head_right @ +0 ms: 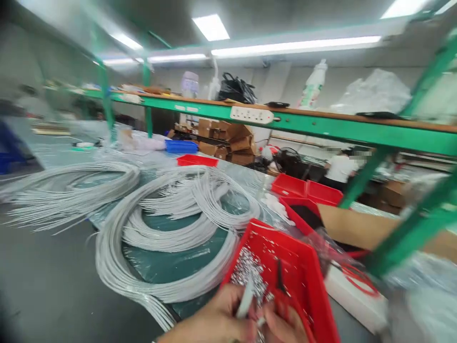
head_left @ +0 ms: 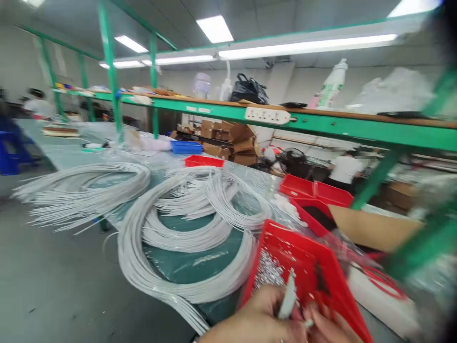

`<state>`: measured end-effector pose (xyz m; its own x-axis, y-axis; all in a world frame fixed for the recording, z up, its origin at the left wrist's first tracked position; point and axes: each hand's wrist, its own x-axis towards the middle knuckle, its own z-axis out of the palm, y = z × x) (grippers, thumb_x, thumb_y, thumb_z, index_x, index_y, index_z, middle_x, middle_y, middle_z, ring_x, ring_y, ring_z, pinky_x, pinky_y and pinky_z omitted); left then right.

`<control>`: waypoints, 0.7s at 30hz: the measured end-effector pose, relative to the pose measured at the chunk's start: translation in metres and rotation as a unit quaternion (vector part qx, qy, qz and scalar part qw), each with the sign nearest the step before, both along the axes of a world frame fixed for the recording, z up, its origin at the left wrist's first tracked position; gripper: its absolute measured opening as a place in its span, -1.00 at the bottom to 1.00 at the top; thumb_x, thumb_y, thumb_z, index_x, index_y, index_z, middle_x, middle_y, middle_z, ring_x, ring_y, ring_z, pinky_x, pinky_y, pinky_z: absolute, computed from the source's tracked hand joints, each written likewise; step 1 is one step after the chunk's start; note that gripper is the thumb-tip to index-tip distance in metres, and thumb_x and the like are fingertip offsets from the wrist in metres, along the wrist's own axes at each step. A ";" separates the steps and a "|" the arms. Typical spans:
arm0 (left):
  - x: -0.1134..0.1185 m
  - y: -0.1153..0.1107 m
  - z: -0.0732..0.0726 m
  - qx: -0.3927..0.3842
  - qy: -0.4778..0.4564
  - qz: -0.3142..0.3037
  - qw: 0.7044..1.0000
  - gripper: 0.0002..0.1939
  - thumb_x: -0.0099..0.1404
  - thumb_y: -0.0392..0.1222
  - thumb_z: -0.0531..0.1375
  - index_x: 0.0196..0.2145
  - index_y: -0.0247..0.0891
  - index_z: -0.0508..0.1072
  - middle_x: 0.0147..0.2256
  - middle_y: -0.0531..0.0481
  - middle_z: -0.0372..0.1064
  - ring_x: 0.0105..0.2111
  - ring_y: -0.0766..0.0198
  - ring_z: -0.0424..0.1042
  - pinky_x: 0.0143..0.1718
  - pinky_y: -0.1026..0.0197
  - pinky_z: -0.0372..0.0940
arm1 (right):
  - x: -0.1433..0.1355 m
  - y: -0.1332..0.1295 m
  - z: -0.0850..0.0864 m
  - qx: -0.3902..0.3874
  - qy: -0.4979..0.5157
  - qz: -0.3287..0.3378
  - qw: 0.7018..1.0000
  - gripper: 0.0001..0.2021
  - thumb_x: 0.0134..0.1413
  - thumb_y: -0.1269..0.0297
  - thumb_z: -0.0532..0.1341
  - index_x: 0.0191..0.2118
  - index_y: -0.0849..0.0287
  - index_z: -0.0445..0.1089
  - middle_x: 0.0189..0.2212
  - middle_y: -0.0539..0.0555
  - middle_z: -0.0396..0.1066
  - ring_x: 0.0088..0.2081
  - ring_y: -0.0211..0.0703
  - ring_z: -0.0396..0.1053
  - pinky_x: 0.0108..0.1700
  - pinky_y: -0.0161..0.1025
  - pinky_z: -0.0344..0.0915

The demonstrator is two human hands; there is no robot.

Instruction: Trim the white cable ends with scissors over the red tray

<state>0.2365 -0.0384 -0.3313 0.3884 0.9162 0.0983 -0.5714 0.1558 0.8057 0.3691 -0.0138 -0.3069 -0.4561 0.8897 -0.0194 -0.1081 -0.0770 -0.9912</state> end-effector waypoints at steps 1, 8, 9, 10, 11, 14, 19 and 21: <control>-0.001 -0.004 0.005 -0.004 -0.008 0.006 1.000 -0.53 -0.37 0.02 0.43 -0.57 -0.39 0.43 -0.62 0.09 0.22 -0.60 0.42 0.15 -0.52 0.34 0.04 | 0.003 -0.010 0.001 -0.027 0.011 -0.016 0.999 -0.72 -0.32 0.02 0.36 -0.58 0.07 0.32 -0.80 -0.14 0.05 -0.79 -0.36 -0.08 -0.72 -0.32 0.03; -0.005 -0.018 0.022 0.023 0.063 -0.017 0.998 -0.63 -0.03 0.03 0.30 -0.68 -0.36 0.39 -0.66 0.04 0.23 -0.57 0.36 0.13 -0.47 0.31 0.01 | 0.002 -0.034 0.007 -0.103 0.144 -0.029 0.984 -0.74 -0.22 0.20 0.38 -0.59 0.24 0.34 -0.78 -0.15 0.07 -0.70 -0.41 -0.05 -0.59 -0.37 -0.04; -0.006 -0.019 0.021 0.035 0.077 -0.016 0.996 -0.63 0.00 0.03 0.28 -0.68 -0.35 0.39 -0.67 0.04 0.23 -0.58 0.35 0.12 -0.47 0.31 0.00 | 0.003 -0.034 0.007 -0.091 0.142 -0.038 0.985 -0.76 -0.21 0.20 0.38 -0.56 0.25 0.36 -0.78 -0.15 0.08 -0.70 -0.40 -0.06 -0.61 -0.37 -0.08; -0.006 -0.019 0.021 0.046 0.093 -0.016 0.994 -0.63 0.03 0.03 0.26 -0.67 -0.34 0.39 -0.68 0.05 0.22 -0.59 0.35 0.12 -0.47 0.30 0.00 | 0.005 -0.035 0.008 -0.081 0.140 -0.044 0.986 -0.76 -0.20 0.20 0.37 -0.54 0.25 0.36 -0.78 -0.15 0.08 -0.70 -0.40 -0.07 -0.62 -0.36 -0.12; -0.006 -0.020 0.020 0.055 0.108 -0.016 0.992 -0.64 0.04 0.05 0.25 -0.65 -0.33 0.40 -0.69 0.05 0.21 -0.60 0.34 0.11 -0.48 0.30 -0.01 | 0.007 -0.036 0.008 -0.075 0.137 -0.048 0.987 -0.76 -0.19 0.20 0.37 -0.54 0.25 0.36 -0.79 -0.16 0.08 -0.71 -0.41 -0.09 -0.62 -0.35 -0.15; -0.006 -0.020 0.017 0.061 0.131 -0.018 0.989 -0.65 0.07 0.06 0.22 -0.55 -0.32 0.43 -0.73 0.09 0.19 -0.65 0.37 0.08 -0.50 0.30 -0.02 | 0.011 -0.039 0.007 -0.069 0.130 -0.051 0.988 -0.74 -0.17 0.19 0.36 -0.57 0.23 0.32 -0.79 -0.18 0.07 -0.73 -0.42 -0.12 -0.63 -0.35 -0.19; -0.003 -0.022 0.014 0.085 0.135 -0.032 0.987 -0.66 0.11 0.05 0.20 -0.52 -0.34 0.43 -0.73 0.11 0.18 -0.66 0.39 0.09 -0.49 0.30 0.01 | 0.012 -0.042 0.007 -0.082 0.130 -0.033 0.988 -0.72 -0.16 0.19 0.35 -0.60 0.21 0.27 -0.79 -0.17 0.11 -0.73 -0.43 -0.10 -0.65 -0.37 -0.19; -0.001 -0.024 0.014 0.094 0.135 -0.023 0.986 -0.67 0.12 0.03 0.20 -0.55 -0.34 0.40 -0.71 0.08 0.22 -0.62 0.37 0.14 -0.44 0.29 0.07 | 0.011 -0.042 0.007 -0.098 0.134 -0.016 0.986 -0.67 -0.18 0.18 0.34 -0.66 0.20 0.20 -0.81 -0.19 0.04 -0.75 -0.45 -0.13 -0.66 -0.38 -0.17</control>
<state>0.2353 -0.0620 -0.3177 0.4638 0.8727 0.1527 -0.3280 0.0090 0.9446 0.3796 -0.0563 -0.3000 -0.4408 0.8945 -0.0746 -0.3693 -0.2565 -0.8932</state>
